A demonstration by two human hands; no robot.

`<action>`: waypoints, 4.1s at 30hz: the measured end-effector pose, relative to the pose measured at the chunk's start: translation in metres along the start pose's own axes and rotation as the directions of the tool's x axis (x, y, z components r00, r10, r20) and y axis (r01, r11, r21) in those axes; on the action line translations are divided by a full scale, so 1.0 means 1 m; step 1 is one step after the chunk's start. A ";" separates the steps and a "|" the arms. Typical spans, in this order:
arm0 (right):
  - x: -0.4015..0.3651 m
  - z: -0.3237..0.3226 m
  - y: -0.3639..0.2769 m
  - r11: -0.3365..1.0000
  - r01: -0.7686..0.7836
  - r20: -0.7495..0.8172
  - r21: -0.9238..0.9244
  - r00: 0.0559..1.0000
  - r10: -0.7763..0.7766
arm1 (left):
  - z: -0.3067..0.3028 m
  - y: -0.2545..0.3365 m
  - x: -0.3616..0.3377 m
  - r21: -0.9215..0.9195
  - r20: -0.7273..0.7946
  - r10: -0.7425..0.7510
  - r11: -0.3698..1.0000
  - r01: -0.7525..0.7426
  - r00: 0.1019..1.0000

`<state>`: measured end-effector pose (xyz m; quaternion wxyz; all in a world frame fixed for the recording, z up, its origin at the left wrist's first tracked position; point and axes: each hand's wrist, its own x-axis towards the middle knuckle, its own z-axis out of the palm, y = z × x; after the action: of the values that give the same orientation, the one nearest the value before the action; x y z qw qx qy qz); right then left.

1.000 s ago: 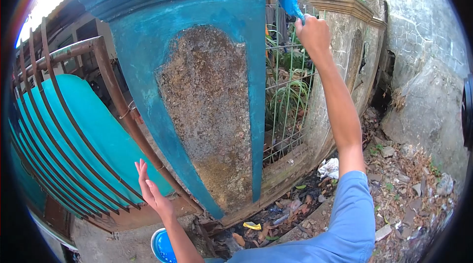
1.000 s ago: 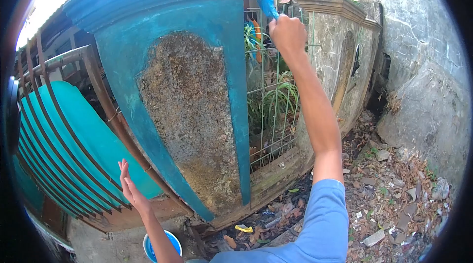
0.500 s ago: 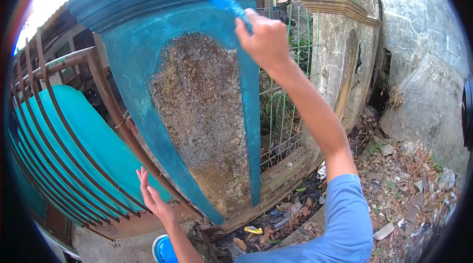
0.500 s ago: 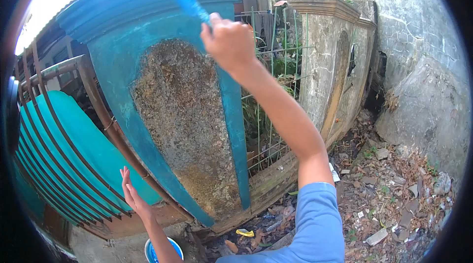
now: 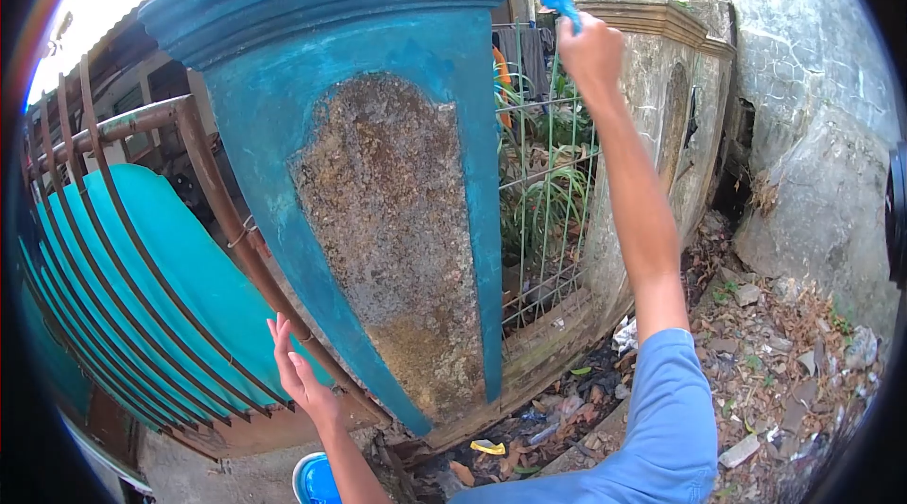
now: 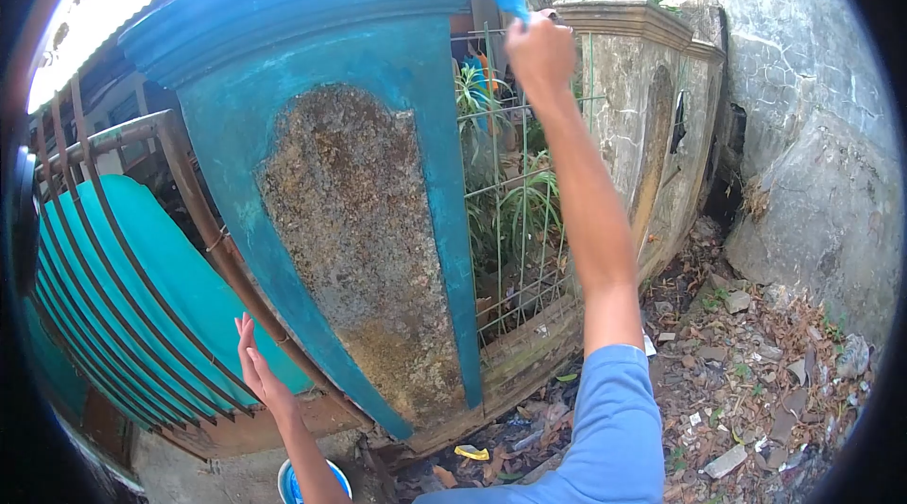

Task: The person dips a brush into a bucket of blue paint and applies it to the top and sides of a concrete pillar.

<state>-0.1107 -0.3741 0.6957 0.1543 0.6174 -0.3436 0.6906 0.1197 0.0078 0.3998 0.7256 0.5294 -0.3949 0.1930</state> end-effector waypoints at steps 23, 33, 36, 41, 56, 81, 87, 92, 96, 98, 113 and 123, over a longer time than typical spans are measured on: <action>0.028 -0.008 -0.005 0.999 0.012 0.054 -0.050 0.998 -0.009 | -0.017 -0.005 -0.018 0.042 -0.012 -0.027 0.999 0.027 1.000; 0.039 -0.017 -0.046 0.999 -0.002 0.055 -0.034 0.998 0.004 | -0.038 -0.007 -0.024 0.066 -0.026 -0.038 0.997 0.040 0.999; 0.025 -0.019 -0.081 0.985 0.146 0.023 0.095 0.989 -0.149 | -0.036 -0.009 -0.024 0.039 -0.026 -0.052 0.998 0.053 0.998; 0.015 -0.034 -0.093 0.939 0.290 -0.023 0.184 0.956 -0.291 | -0.026 -0.011 -0.025 0.037 0.012 -0.059 0.998 0.059 0.998; 0.062 -0.013 0.011 0.994 0.074 0.096 -0.084 0.993 -0.066 | -0.028 -0.008 -0.023 0.095 0.007 -0.069 0.993 0.068 0.998; 0.005 -0.035 -0.044 0.952 0.240 0.090 0.192 0.961 -0.261 | -0.015 -0.015 -0.032 0.039 0.047 -0.117 0.993 0.115 0.992; 0.021 0.000 0.057 0.991 -0.005 0.019 -0.133 1.000 0.008 | -0.028 -0.022 -0.033 0.044 -0.004 -0.113 0.993 0.113 0.994; 0.012 -0.023 0.021 1.000 0.009 0.022 -0.018 1.000 -0.008 | -0.013 -0.017 -0.027 0.045 0.025 -0.128 0.991 0.127 0.991; -0.001 -0.014 -0.032 0.975 0.222 0.044 0.032 0.974 -0.223 | 0.020 -0.006 -0.025 -0.030 0.122 -0.069 0.997 0.073 0.990; -0.013 -0.018 -0.052 0.951 0.284 0.056 0.126 0.955 -0.293 | 0.031 -0.006 -0.028 -0.107 0.141 -0.073 0.990 0.088 0.987; 0.024 -0.002 0.045 0.990 -0.001 0.030 -0.143 1.000 0.006 | -0.013 0.002 -0.035 -0.022 0.051 -0.101 0.994 0.103 0.994; 0.031 -0.017 -0.066 0.994 0.090 0.047 -0.066 0.995 -0.087 | -0.011 -0.007 -0.036 -0.031 0.061 -0.128 0.991 0.130 0.990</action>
<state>-0.0872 -0.3216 0.7441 0.1983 0.6414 -0.3425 0.6573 0.1069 0.0202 0.3661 0.7339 0.5464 -0.3843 0.1229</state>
